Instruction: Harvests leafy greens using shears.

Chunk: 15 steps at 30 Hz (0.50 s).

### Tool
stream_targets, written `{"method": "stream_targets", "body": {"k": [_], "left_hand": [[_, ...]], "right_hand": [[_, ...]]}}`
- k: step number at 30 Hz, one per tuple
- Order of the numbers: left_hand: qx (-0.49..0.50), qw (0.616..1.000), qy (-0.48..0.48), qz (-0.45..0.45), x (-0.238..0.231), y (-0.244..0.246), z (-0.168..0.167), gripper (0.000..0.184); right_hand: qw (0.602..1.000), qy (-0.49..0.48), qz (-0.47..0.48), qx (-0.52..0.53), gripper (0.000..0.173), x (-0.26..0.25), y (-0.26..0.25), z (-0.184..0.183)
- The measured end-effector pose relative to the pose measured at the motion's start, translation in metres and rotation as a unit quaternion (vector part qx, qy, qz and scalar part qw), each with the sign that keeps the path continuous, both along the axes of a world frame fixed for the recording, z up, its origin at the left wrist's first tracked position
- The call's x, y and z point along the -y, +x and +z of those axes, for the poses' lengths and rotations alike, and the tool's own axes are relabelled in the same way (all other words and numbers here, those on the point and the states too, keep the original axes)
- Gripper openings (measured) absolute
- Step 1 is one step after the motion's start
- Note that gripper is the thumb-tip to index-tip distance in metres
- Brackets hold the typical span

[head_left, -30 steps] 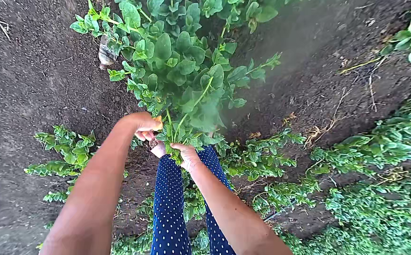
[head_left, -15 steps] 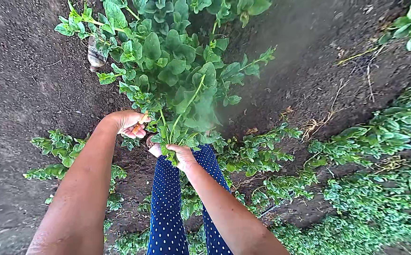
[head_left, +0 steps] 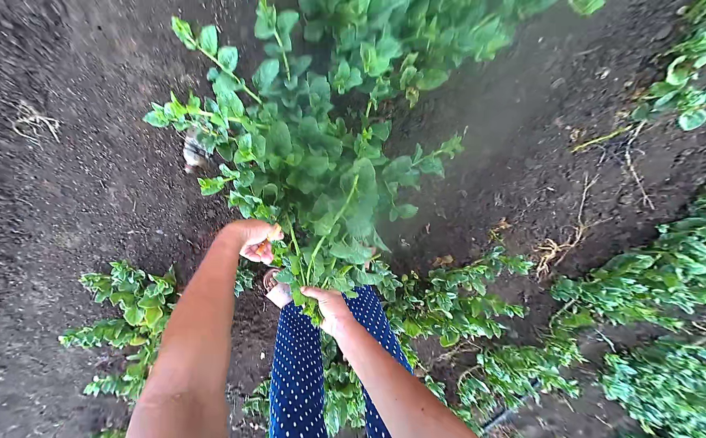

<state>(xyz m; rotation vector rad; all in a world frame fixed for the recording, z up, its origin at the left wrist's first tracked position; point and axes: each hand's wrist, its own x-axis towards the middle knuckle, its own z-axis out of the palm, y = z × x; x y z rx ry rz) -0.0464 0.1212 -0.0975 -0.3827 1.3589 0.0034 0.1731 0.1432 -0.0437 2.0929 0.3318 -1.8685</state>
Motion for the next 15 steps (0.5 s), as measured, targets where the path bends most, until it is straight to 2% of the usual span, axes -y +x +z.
{"method": "stream_targets", "body": {"k": [6, 11, 15], "left_hand": [[-0.012, 0.997, 0.040, -0.066, 0.011, 0.004, 0.016, 0.024], [-0.023, 0.997, 0.043, -0.063, 0.020, 0.015, 0.034, 0.030], [-0.025, 0.997, 0.015, -0.068, 0.002, 0.018, 0.015, 0.039]], "right_hand": [[0.999, -0.001, -0.031, 0.013, 0.021, -0.008, -0.002, 0.009], [1.000, -0.009, -0.023, 0.007, 0.018, -0.020, 0.005, 0.021], [1.000, -0.014, 0.000, 0.009, 0.021, -0.023, 0.001, 0.023]]}}
